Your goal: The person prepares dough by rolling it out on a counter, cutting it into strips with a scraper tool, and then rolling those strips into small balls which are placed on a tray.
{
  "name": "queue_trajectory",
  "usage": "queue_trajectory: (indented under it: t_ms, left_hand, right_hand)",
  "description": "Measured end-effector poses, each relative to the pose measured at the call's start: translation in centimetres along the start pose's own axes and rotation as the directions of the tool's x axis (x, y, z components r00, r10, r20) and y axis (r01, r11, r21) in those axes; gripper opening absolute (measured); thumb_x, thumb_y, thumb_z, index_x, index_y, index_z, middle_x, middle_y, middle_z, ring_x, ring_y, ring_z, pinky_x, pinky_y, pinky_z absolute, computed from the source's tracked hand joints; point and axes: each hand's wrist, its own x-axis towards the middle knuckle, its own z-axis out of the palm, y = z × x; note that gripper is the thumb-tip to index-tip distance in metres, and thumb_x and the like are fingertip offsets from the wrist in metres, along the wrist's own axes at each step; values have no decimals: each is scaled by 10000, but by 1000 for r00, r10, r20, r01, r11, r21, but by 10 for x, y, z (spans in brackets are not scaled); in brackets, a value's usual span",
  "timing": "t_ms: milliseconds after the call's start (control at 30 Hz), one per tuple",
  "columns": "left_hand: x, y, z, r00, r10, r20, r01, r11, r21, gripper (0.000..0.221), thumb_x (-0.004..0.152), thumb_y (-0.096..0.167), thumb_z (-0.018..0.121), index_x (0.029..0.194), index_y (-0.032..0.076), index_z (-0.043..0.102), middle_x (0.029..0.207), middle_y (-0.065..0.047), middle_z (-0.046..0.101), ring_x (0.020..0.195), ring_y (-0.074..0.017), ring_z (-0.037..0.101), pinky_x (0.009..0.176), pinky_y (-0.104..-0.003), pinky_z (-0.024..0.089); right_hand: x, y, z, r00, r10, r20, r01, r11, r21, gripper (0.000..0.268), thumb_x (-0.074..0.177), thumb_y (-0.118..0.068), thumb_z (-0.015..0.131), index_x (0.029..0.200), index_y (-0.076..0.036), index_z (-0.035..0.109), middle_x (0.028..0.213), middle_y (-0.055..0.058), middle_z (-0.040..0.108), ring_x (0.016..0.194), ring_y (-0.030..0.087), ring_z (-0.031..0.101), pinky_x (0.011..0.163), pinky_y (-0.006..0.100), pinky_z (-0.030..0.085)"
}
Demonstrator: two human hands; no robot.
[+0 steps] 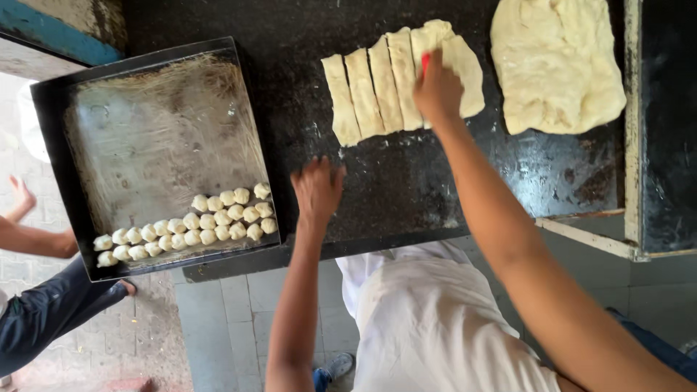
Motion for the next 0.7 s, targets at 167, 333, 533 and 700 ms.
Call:
queue_trajectory:
  t_ms: [167, 333, 533, 700]
  left_hand:
    - [134, 9, -9, 883, 252, -397, -279, 960, -13, 737, 917, 193, 747, 1561, 94, 402, 1571, -160, 426, 1440, -373, 397, 1088, -611, 378]
    - [225, 36, -14, 989, 77, -125, -70, 996, 62, 936, 796, 254, 816, 1573, 137, 306, 1575, -139, 337, 1437, -377, 300, 1068, -661, 322]
    - [165, 19, -21, 872, 417, -256, -436, 900, -21, 367, 801, 76, 772, 1146, 3, 671, 1220, -218, 609, 1180, -409, 590, 993, -509, 497]
    - [44, -19, -49, 854, 494, -165, -520, 791, -323, 274, 909, 26, 673, 1174, 43, 604, 1081, -153, 621, 996, -348, 652, 863, -391, 517]
  right_hand:
    - [47, 43, -33, 968, 27, -248, 125, 808, 576, 515, 1024, -445, 657, 1362, -75, 536, 1223, 191, 748, 1198, 423, 748, 1024, 493, 581]
    - [-18, 67, -53, 821, -112, -560, 274, 938, 213, 704, 1063, -303, 745, 1433, 179, 389, 1332, 458, 495, 1209, 615, 508, 865, 678, 314]
    - [-114, 5, -50, 932, -291, -217, 359, 824, 437, 389, 981, -74, 685, 1361, -139, 635, 1362, 79, 701, 1265, 247, 692, 1094, 377, 555]
    - [-120, -83, -2, 824, -551, -128, 557, 750, 357, 719, 693, -207, 848, 1349, -65, 589, 1360, 248, 577, 1417, 445, 420, 1080, 642, 218]
